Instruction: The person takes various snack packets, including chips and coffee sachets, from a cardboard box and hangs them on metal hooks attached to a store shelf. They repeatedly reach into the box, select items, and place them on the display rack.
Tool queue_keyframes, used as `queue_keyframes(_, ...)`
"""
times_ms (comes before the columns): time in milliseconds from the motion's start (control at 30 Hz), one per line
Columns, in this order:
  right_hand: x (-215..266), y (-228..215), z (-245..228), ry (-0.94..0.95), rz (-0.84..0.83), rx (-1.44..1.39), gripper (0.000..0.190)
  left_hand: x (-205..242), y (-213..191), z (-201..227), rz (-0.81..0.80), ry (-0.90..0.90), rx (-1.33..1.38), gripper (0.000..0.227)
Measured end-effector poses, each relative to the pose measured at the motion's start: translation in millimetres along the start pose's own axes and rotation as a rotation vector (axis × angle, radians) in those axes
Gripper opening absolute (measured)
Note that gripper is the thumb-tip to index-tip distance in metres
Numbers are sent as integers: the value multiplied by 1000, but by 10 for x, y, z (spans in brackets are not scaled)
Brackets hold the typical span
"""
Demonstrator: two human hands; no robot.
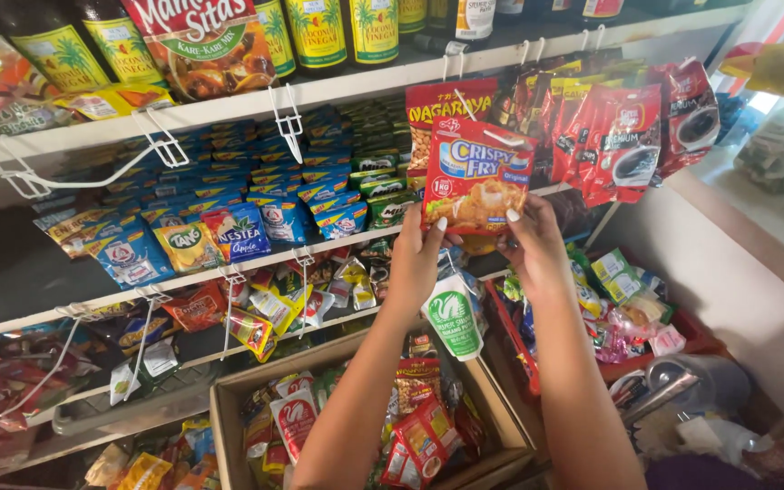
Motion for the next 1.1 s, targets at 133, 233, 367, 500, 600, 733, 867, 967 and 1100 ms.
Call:
queue_keyframes(133, 114, -33, -154, -15, 19, 15, 37, 124, 60, 94, -22, 13, 51, 24)
queue_keyframes(233, 186, -82, -234, -19, 40, 12, 37, 250, 93, 261, -53, -20, 83, 28)
queue_keyframes(367, 281, -106, -371, -63, 9, -58, 38, 392, 163, 400, -102, -28, 109, 32)
queue_keyframes(500, 377, -15, -583, -109, -21, -124, 38, 506, 190, 495, -137, 37, 85, 27)
queue_keyframes(600, 451, 200, -846, -156, -60, -151, 41, 618, 180, 679, -129, 19, 43, 31)
queue_keyframes(733, 508, 141, -755, -181, -111, -99, 45, 738, -17, 535, -80, 5, -104, 30)
queue_keyframes(867, 720, -48, -211, 3, -242, 218, 44, 926, -392, -125, -40, -89, -234, 26)
queue_keyframes(967, 1021, -79, 336, 236, -382, 433, 45, 1131, -797, -919, -25, -277, -335, 28)
queue_keyframes(1100, 1364, -34, 892, 414, -697, 711, 51, 1423, -1274, -1669, 0, -570, -538, 40)
Point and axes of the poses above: each hand's wrist, its own x-axis away from the middle knuckle, its own y-axis out of the palm, z = x × y, the point moved 9 cm from there along -x, towards the middle knuckle, and after that the axes turned 15 degrees about -y, right-handed, at the moved point
